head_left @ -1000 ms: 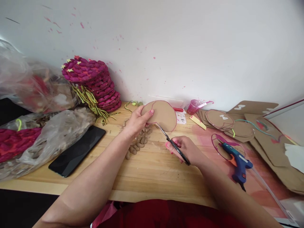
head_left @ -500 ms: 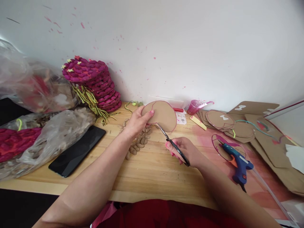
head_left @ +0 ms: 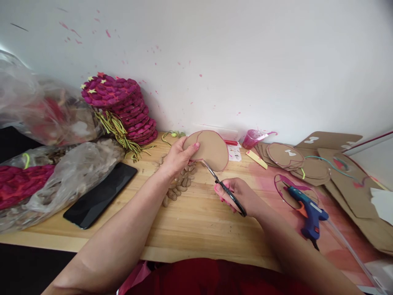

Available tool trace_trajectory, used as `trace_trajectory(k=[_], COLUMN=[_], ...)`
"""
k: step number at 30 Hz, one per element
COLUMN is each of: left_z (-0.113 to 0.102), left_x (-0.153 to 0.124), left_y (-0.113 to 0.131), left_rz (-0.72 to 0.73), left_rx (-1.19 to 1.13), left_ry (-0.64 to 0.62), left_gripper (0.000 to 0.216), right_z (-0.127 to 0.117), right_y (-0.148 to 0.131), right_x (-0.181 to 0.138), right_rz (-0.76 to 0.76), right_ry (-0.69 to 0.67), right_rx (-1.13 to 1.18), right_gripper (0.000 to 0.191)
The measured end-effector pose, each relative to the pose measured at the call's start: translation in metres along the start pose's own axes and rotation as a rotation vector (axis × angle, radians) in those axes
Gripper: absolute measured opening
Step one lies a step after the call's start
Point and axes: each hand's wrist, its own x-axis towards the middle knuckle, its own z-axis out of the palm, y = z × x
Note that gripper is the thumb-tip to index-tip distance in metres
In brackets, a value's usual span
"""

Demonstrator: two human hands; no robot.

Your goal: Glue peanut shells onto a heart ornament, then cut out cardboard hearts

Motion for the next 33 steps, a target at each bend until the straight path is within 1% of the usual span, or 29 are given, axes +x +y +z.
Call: trace_trajectory(k=[7,13,17,25,33], left_z=[-0.0016,-0.0015,-0.0011,-0.0020,-0.0001], left_x=[0.0008,0.0013,0.0013,0.0001,-0.0015], left_y=[-0.0018,-0.0015,-0.0017,-0.0011,0.0025], left_rz=[0.022,0.007,0.017,-0.022,-0.040], left_rx=[0.026,0.056,0.062,0.071,0.024], left_ry=[-0.020,-0.014,-0.008,-0.027,-0.043], left_gripper=[0.050,0.049,0.047,0.042,0.047], right_z=[0.0019,0.0033,0.0033,0.0027,0.0030], right_y=[-0.0028,-0.0069,-0.0069,-0.0002,-0.0010], right_x=[-0.0003,-0.0023,-0.0018,0.0004,0.0004], right_rz=[0.043,0.087,0.111,0.046,0.033], right_ry=[-0.025,-0.011,0.017,-0.009,0.016], right_rx=[0.099,0.176,0.151,0.086,-0.002], right_gripper=[0.056,0.056,0.056,0.055,0.055])
